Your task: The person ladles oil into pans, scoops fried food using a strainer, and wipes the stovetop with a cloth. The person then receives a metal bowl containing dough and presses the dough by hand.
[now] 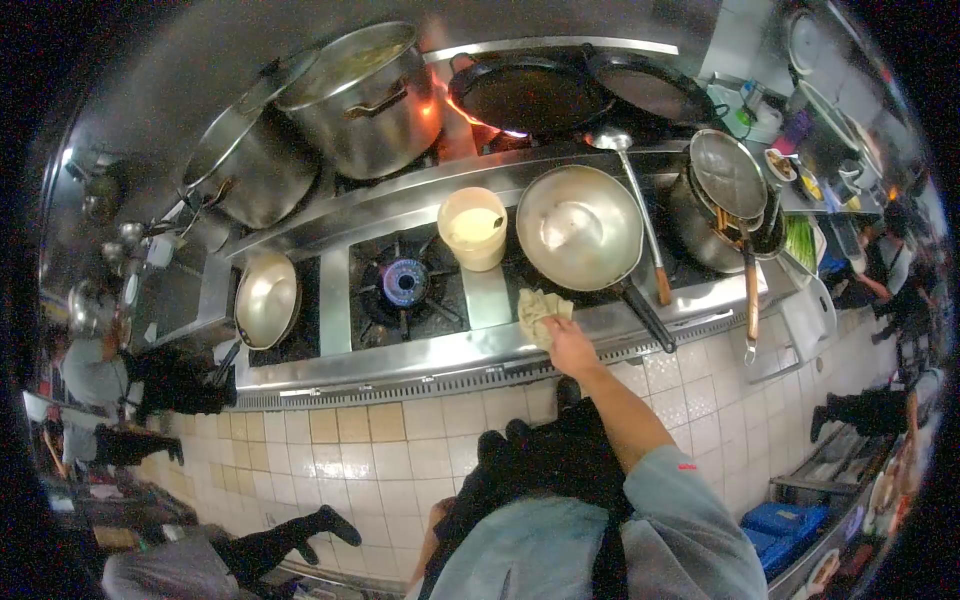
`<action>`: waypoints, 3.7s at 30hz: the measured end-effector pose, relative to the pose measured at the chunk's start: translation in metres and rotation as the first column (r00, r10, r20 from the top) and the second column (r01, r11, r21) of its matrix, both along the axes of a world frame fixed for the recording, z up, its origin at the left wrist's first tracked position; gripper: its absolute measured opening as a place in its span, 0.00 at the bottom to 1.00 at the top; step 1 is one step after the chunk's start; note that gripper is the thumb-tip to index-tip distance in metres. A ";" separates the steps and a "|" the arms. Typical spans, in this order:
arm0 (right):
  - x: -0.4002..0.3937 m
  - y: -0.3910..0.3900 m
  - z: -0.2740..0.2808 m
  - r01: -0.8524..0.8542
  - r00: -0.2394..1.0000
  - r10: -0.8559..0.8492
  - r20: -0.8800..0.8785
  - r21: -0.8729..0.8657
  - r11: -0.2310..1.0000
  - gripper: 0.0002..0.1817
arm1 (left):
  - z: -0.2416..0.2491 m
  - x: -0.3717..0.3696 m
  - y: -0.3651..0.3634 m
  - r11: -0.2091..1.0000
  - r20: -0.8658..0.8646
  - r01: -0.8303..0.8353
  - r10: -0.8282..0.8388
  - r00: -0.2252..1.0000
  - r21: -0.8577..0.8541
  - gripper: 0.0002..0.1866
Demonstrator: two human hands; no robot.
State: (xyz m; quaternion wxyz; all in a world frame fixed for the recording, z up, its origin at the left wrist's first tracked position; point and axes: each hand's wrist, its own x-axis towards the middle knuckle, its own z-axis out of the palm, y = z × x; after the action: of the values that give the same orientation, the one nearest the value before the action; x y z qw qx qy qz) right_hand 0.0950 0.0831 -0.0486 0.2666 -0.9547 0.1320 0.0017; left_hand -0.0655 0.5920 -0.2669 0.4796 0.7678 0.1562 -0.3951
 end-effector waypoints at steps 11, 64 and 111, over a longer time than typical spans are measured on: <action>0.003 0.000 -0.003 -0.003 1.000 0.004 -0.008 0.044 0.999 0.29 | 0.057 0.013 -0.025 0.977 0.063 0.121 -0.134 0.989 0.178 0.30; 0.002 -0.005 -0.007 0.000 0.999 0.002 -0.038 0.042 0.999 0.32 | -0.019 -0.008 0.010 1.000 0.153 0.006 -0.002 0.988 -0.023 0.23; 0.006 -0.005 -0.015 -0.036 0.999 0.035 -0.012 -0.030 0.999 0.30 | 0.058 0.003 -0.037 0.992 -0.028 -0.016 0.019 0.999 0.122 0.32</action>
State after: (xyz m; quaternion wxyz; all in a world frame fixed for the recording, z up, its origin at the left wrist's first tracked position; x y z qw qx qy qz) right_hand 0.1010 0.0781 -0.0634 0.2516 -0.9607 0.1166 0.0101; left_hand -0.0623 0.5546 -0.2085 0.4328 0.7884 0.1938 -0.3918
